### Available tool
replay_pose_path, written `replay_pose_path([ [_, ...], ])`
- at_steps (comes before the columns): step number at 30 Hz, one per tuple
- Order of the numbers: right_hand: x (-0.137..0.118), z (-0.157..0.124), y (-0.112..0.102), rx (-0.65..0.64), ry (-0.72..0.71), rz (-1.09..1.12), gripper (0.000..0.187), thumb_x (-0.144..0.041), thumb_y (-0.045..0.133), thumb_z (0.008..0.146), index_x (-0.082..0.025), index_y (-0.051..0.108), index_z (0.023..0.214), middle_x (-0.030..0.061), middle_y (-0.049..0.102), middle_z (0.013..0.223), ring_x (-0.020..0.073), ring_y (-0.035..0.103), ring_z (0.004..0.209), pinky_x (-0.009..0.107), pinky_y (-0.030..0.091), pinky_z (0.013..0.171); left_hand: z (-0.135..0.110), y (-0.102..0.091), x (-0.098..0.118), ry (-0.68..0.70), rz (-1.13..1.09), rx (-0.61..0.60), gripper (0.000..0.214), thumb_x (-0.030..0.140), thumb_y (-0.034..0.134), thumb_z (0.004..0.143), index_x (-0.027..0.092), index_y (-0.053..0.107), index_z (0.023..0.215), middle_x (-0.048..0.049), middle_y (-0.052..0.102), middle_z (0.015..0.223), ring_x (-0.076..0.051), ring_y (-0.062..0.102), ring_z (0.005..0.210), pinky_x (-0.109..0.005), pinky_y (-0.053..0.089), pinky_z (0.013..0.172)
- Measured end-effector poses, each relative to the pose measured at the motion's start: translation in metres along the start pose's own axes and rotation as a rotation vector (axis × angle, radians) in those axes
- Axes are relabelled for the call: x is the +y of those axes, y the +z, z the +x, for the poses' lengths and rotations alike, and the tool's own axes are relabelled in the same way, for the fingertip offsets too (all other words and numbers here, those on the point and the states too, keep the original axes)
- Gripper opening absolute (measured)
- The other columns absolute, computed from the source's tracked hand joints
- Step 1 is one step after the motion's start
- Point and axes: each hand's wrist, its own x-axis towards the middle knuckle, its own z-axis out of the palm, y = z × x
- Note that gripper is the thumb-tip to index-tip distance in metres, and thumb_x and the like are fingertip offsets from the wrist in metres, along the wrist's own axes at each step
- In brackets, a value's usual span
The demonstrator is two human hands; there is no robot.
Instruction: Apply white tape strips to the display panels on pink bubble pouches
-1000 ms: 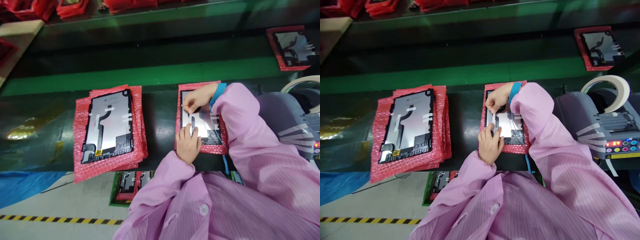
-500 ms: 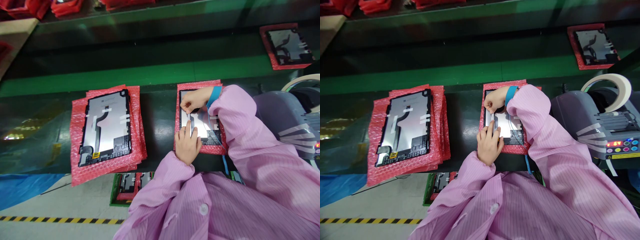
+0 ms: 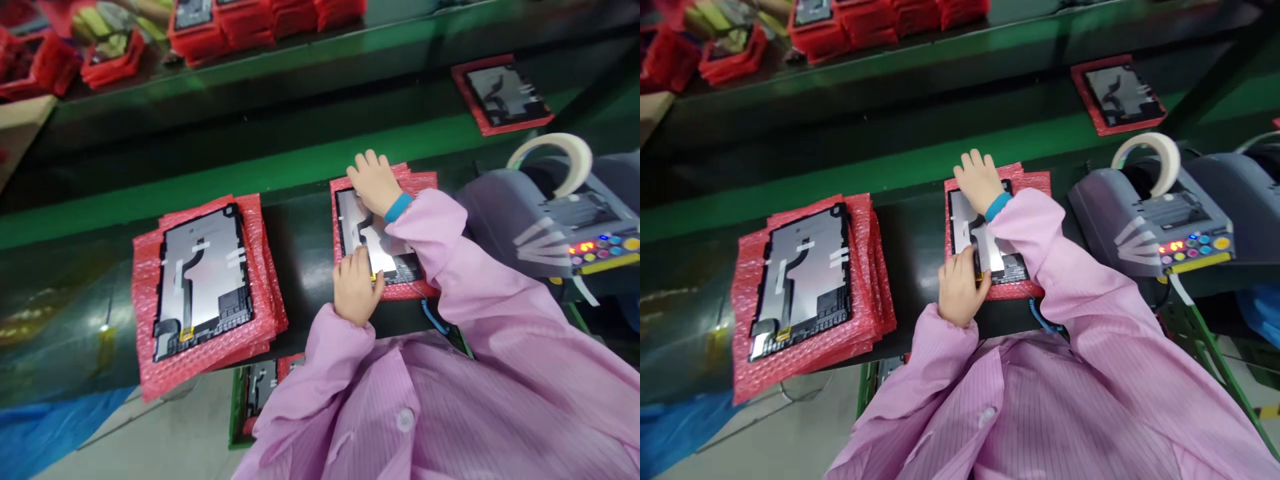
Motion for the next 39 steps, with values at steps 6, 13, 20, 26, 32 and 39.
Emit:
replay_pose_path([
  [6, -0.021, -0.183, -0.071, 0.390, 0.214, 0.290, 0.020, -0.032, 0.049, 0.097, -0.022, 0.063, 0.107, 0.0098, 0.065, 0.106, 0.0253, 0.059, 0.100, 0.041, 0.047, 0.087, 0.041, 0.005, -0.020, 0.093, 0.012, -0.066, 0.044, 0.026, 0.035, 0.098, 0.007, 0.063, 0.127, -0.0186, 0.064, 0.104, -0.030, 0.059, 0.095, -0.043, 0.050, 0.084],
  [13, 0.141, -0.367, -0.089, 1.436, 1.442, 0.142, 0.029, 0.000, 0.071, 0.067, -0.025, 0.060, 0.058, -0.0017, 0.051, 0.050, 0.0168, 0.047, 0.055, 0.035, 0.035, 0.064, 0.061, 0.022, -0.027, 0.167, -0.038, 0.004, 0.040, 0.031, 0.043, 0.096, 0.009, 0.059, 0.126, -0.0158, 0.059, 0.102, -0.029, 0.060, 0.095, -0.042, 0.050, 0.087],
  [20, 0.201, -0.386, -0.084, 1.320, 1.321, 0.532, 0.026, -0.015, 0.077, 0.066, -0.027, 0.064, 0.047, -0.0023, 0.044, 0.038, 0.0137, 0.035, 0.043, 0.037, 0.032, 0.055, 0.061, 0.024, -0.026, 0.168, -0.030, -0.013, 0.047, 0.030, 0.036, 0.098, 0.001, 0.053, 0.131, -0.0193, 0.058, 0.102, -0.031, 0.059, 0.094, -0.044, 0.049, 0.087],
  [26, 0.054, -0.318, -0.119, 1.348, 0.900, 0.311, 0.010, -0.038, 0.069, 0.080, -0.041, 0.075, 0.072, 0.0069, 0.057, 0.062, 0.0206, 0.041, 0.052, 0.043, 0.025, 0.056, 0.068, 0.013, -0.019, 0.157, 0.082, -0.171, 0.047, 0.022, 0.038, 0.099, 0.005, 0.054, 0.139, -0.0172, 0.057, 0.104, -0.027, 0.060, 0.092, -0.039, 0.050, 0.084],
  [32, 0.008, -0.137, -0.056, 0.296, 0.338, 0.658, 0.024, -0.038, 0.059, 0.089, -0.021, 0.058, 0.072, 0.0041, 0.057, 0.079, 0.0190, 0.053, 0.075, 0.037, 0.043, 0.073, 0.077, 0.011, -0.022, 0.138, 0.090, -0.238, 0.048, 0.026, 0.032, 0.103, 0.014, 0.048, 0.146, -0.0129, 0.060, 0.103, -0.022, 0.062, 0.087, -0.032, 0.050, 0.076],
  [39, 0.038, -0.058, 0.033, 0.121, 0.339, 0.450, 0.018, -0.025, 0.055, 0.087, -0.019, 0.059, 0.070, 0.0073, 0.059, 0.083, 0.0242, 0.052, 0.086, 0.045, 0.038, 0.093, 0.074, 0.017, -0.018, 0.124, 0.109, -0.197, 0.047, 0.021, 0.034, 0.101, 0.012, 0.048, 0.145, -0.0127, 0.059, 0.100, -0.023, 0.059, 0.089, -0.034, 0.048, 0.074],
])
